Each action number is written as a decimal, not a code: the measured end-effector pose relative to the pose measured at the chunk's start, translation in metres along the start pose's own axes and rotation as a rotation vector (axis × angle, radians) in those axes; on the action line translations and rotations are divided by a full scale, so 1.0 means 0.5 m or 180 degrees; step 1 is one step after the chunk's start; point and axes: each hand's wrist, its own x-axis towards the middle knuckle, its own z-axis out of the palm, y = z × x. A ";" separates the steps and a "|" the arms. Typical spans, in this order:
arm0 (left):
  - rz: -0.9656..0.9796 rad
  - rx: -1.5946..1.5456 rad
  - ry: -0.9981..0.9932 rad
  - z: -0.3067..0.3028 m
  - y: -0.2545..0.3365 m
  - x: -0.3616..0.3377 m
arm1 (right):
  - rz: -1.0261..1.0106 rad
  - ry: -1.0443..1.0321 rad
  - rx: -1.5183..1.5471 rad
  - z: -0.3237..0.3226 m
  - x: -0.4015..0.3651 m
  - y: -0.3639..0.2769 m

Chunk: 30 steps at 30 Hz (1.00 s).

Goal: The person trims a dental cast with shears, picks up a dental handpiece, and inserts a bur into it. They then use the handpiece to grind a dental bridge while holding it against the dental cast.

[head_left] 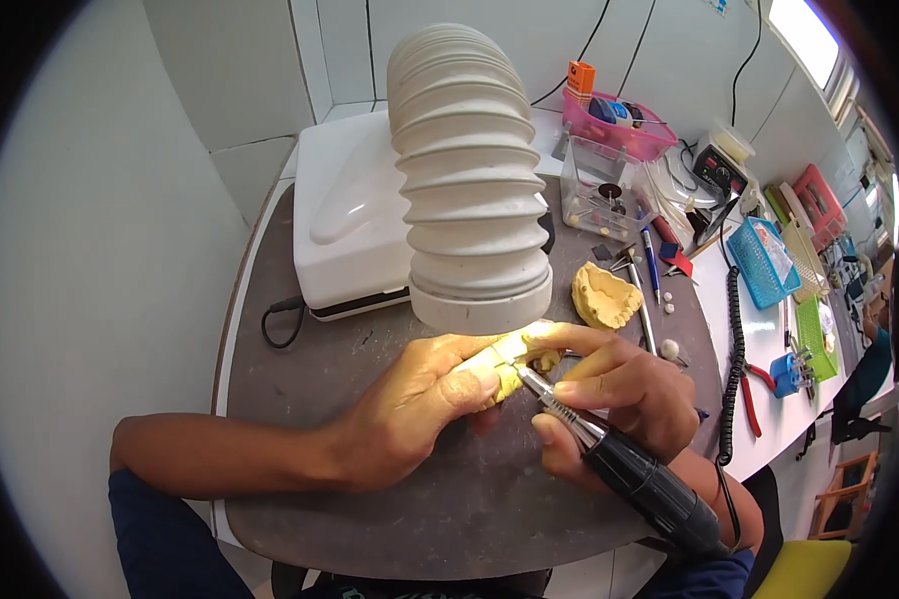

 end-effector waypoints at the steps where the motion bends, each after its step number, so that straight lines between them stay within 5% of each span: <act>1: 0.0005 -0.0017 0.0007 0.000 0.001 -0.001 | -0.0009 0.0065 0.0041 0.002 -0.003 0.007; 14: 0.0015 -0.0093 -0.0058 -0.007 -0.012 0.003 | 0.0020 -0.0407 -0.0027 -0.010 0.000 -0.005; 30: 0.0111 -0.0049 -0.0003 0.000 0.017 0.000 | 0.0083 0.0261 0.0346 0.000 -0.014 0.026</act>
